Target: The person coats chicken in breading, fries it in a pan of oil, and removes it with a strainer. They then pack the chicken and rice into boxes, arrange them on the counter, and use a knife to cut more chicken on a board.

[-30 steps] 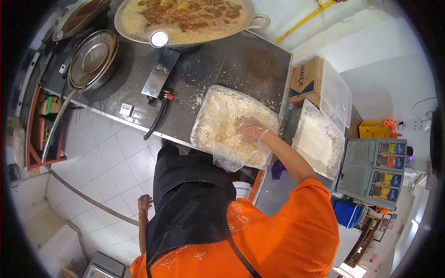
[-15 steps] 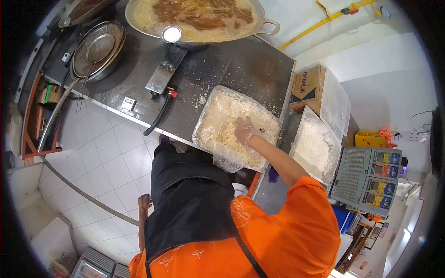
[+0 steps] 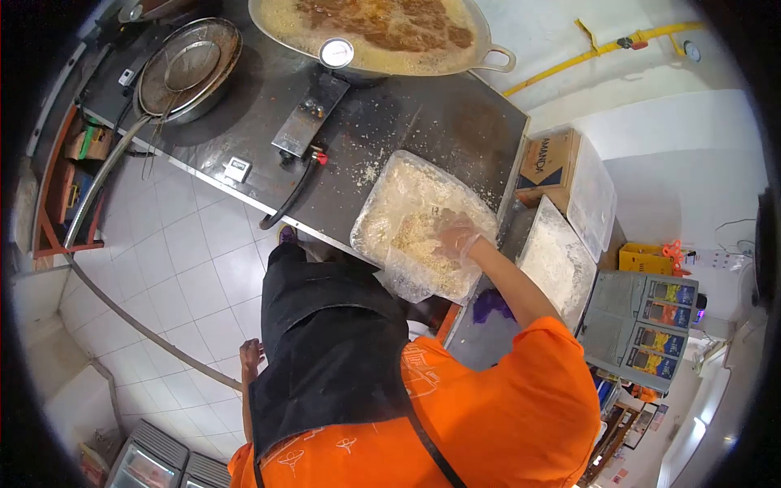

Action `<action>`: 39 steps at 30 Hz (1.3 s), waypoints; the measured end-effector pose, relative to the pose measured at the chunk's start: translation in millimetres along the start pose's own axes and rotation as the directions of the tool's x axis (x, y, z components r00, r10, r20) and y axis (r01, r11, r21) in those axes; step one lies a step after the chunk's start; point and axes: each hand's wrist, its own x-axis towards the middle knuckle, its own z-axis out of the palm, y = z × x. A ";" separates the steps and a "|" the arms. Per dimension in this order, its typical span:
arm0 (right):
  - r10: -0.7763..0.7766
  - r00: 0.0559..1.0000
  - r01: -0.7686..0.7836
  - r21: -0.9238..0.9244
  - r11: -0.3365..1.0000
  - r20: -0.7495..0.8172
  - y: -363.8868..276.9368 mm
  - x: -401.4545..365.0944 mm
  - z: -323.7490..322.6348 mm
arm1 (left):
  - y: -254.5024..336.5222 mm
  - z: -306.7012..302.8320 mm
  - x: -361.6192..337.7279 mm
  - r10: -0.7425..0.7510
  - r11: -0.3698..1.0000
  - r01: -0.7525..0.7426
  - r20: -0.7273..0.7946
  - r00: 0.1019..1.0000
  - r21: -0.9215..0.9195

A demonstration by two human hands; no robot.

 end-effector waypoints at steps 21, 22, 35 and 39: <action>0.018 1.000 -0.018 0.051 0.999 0.016 -11.4 21.3 -7.7 | 71.8 -5.8 1.4 -0.075 0.992 0.065 -0.094 0.993 -0.111; -0.015 0.999 0.017 0.046 0.999 -0.048 -7.9 10.8 -14.8 | 64.9 -5.2 2.8 -0.115 0.989 0.105 -0.085 0.990 -0.108; 0.280 0.908 -0.181 0.309 0.933 -0.313 77.4 -40.1 -19.6 | -10.1 -18.3 26.6 0.024 0.998 -0.028 0.067 0.997 0.059; 0.363 0.932 -0.342 0.299 0.891 -0.013 89.1 -21.0 -30.7 | 66.8 -16.9 11.3 -0.126 0.990 0.124 -0.029 0.992 -0.065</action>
